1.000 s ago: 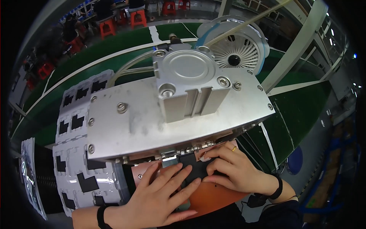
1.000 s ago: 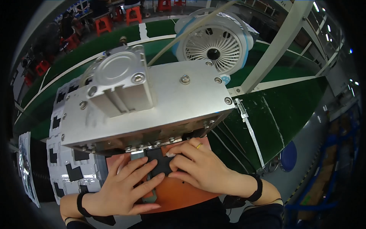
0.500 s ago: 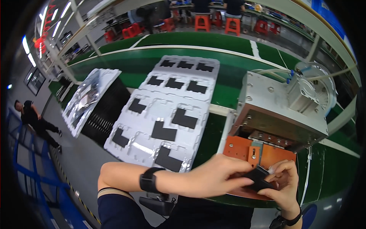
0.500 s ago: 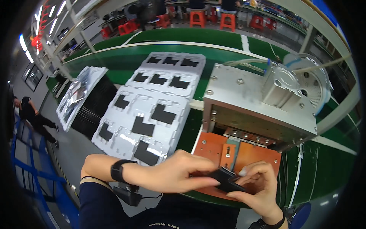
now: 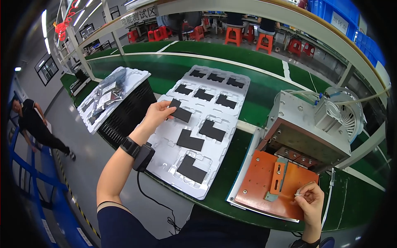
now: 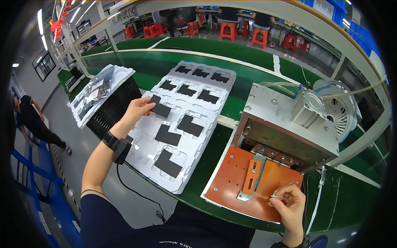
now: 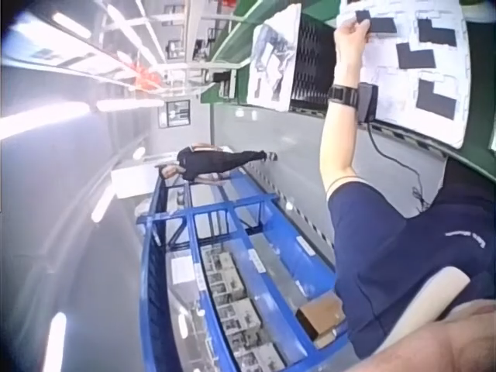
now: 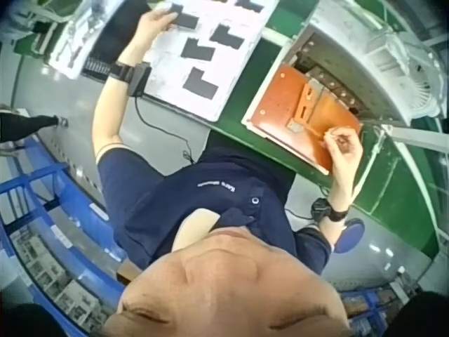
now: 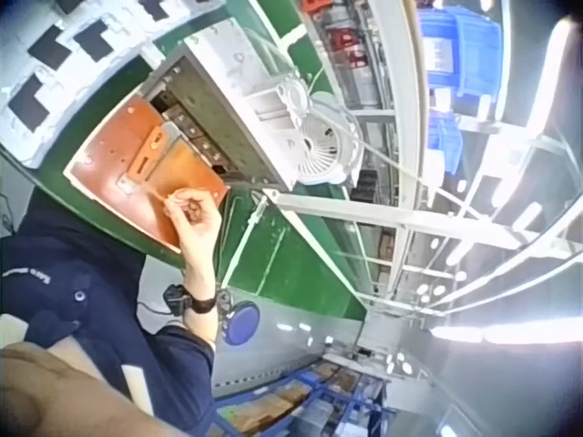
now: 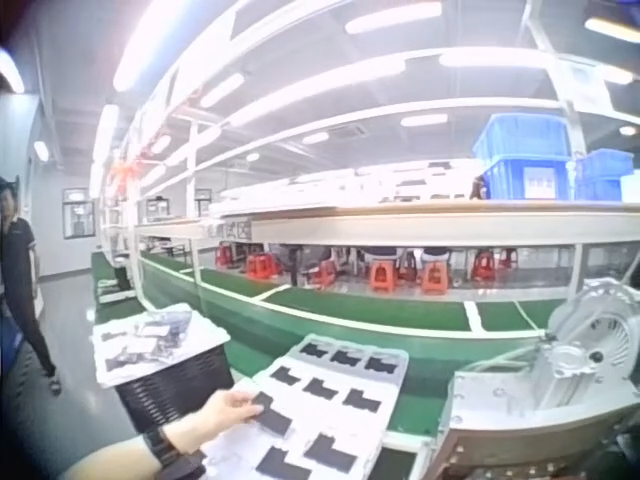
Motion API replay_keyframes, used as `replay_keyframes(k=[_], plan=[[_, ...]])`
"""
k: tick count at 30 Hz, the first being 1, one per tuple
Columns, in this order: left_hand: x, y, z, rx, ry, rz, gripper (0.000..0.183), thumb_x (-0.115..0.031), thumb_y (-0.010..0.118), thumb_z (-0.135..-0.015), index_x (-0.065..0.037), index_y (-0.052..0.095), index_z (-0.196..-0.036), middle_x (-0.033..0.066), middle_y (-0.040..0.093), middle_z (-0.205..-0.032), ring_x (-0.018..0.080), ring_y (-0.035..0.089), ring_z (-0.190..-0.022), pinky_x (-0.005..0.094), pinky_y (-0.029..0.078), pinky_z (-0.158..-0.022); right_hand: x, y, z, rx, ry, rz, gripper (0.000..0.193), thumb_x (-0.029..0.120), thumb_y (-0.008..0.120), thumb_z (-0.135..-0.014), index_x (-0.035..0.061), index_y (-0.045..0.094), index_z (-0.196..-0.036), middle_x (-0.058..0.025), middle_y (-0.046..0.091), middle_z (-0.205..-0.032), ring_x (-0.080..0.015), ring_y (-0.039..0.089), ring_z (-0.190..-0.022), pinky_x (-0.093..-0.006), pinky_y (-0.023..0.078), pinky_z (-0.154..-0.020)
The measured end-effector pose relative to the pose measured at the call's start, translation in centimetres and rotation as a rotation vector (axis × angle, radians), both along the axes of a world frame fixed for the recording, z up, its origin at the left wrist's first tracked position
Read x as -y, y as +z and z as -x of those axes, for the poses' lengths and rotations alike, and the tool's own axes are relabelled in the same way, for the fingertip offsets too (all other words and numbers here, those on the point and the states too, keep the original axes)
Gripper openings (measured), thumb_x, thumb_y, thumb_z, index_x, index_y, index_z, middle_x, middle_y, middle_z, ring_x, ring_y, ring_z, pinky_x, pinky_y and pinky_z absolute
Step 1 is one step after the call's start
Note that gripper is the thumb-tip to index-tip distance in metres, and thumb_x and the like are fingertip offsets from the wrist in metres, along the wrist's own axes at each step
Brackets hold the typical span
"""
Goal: Assembling and labeling electronic components using a pneumatic press machine on a factory floor.
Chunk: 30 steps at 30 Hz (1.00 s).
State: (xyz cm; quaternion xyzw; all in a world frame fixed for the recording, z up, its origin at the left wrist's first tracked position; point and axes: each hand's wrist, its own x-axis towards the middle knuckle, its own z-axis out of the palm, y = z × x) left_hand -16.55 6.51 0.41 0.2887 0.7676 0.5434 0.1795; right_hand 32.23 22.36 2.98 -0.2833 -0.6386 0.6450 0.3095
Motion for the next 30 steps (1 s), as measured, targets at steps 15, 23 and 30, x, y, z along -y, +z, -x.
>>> replay_keyframes(k=[15, 23, 30], plan=[[1.4, 2.4, -7.4, -1.022, -0.603, 0.189, 0.03, -0.022, 0.08, -0.069, -0.009, 0.068, -0.093, 0.0067, 0.062, -0.099, 0.0257, 0.055, -0.093, 0.0379, 0.045, -0.081, -0.1, 0.0, 0.1, 0.006, 0.027, -0.014, 0.017, -0.006, 0.07, -0.076, -0.0006, 0.055, -0.084, -0.0073, 0.058, -0.081, -0.0117, 0.06, -0.07, -0.0225, 0.05, -0.065], [-0.1, 2.9, -7.6, -1.044, -0.764, 0.338, 0.048, -0.028, 0.081, -0.065, -0.01, 0.064, -0.106, 0.0058, 0.057, -0.095, 0.0261, 0.051, -0.099, 0.0381, 0.04, -0.086, -0.3, -0.1, -0.7, 0.042, 0.027, -0.06, 0.015, -0.005, 0.071, -0.075, -0.0018, 0.057, -0.081, -0.0067, 0.06, -0.081, -0.0098, 0.059, -0.07, -0.022, 0.048, -0.065], [-0.6, 6.2, -10.2, -1.071, -0.756, 0.28, 0.048, -0.02, 0.08, -0.062, -0.006, 0.065, -0.106, 0.0077, 0.054, -0.091, 0.0297, 0.05, -0.094, 0.0452, 0.038, -0.092, -0.8, 0.8, 0.0, 0.044, 0.16, -0.134, 0.012, 0.001, 0.07, -0.083, -0.0007, 0.059, -0.088, -0.0045, 0.064, -0.085, -0.0076, 0.061, -0.076, -0.0197, 0.049, -0.067]])
